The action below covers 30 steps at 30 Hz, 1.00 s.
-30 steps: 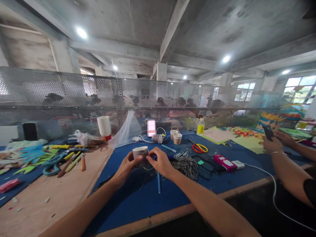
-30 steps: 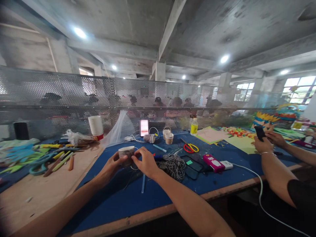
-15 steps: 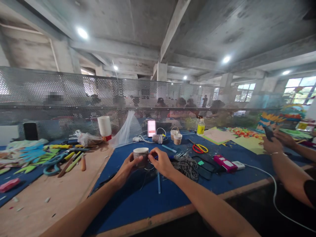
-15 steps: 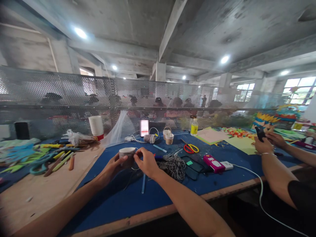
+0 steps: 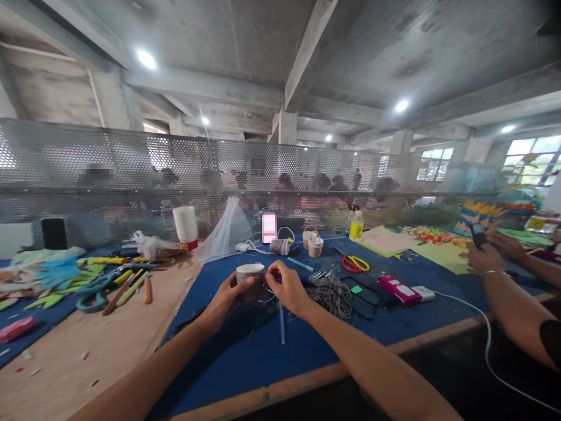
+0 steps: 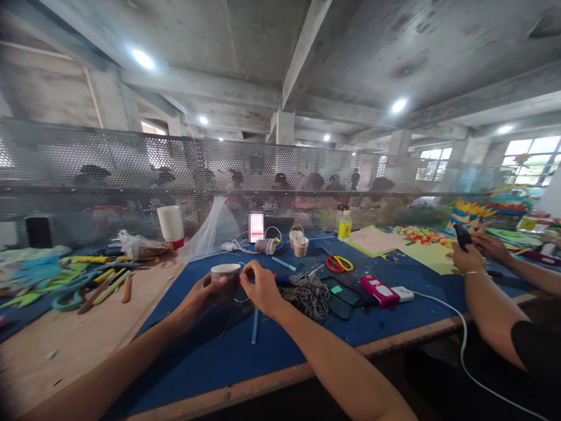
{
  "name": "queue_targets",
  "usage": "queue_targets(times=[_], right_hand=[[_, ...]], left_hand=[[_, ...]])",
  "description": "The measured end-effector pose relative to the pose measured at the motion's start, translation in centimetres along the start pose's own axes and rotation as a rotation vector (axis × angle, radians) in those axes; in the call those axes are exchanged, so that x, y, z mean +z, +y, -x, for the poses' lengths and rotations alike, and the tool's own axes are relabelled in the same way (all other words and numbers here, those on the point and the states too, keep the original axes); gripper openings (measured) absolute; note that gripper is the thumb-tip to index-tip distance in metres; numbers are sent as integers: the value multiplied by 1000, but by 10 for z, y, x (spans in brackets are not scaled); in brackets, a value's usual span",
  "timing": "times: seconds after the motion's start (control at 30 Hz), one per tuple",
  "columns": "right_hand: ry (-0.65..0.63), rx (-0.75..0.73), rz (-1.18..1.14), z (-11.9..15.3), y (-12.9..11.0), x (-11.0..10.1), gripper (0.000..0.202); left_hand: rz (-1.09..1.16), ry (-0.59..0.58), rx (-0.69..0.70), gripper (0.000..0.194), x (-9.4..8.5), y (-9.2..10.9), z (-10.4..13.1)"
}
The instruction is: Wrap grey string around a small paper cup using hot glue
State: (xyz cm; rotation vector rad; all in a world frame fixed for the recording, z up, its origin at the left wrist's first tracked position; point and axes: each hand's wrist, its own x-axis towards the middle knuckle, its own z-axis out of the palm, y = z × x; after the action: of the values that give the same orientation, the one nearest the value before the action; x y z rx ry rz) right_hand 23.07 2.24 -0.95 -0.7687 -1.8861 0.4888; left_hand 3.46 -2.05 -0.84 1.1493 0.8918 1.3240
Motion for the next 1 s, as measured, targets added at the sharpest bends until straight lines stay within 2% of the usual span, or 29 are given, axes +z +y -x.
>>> queue_targets(times=[1.0], right_hand=[[3, 63, -55, -2, 0, -3, 11]], left_hand=[[68, -35, -22, 56, -4, -3, -1]])
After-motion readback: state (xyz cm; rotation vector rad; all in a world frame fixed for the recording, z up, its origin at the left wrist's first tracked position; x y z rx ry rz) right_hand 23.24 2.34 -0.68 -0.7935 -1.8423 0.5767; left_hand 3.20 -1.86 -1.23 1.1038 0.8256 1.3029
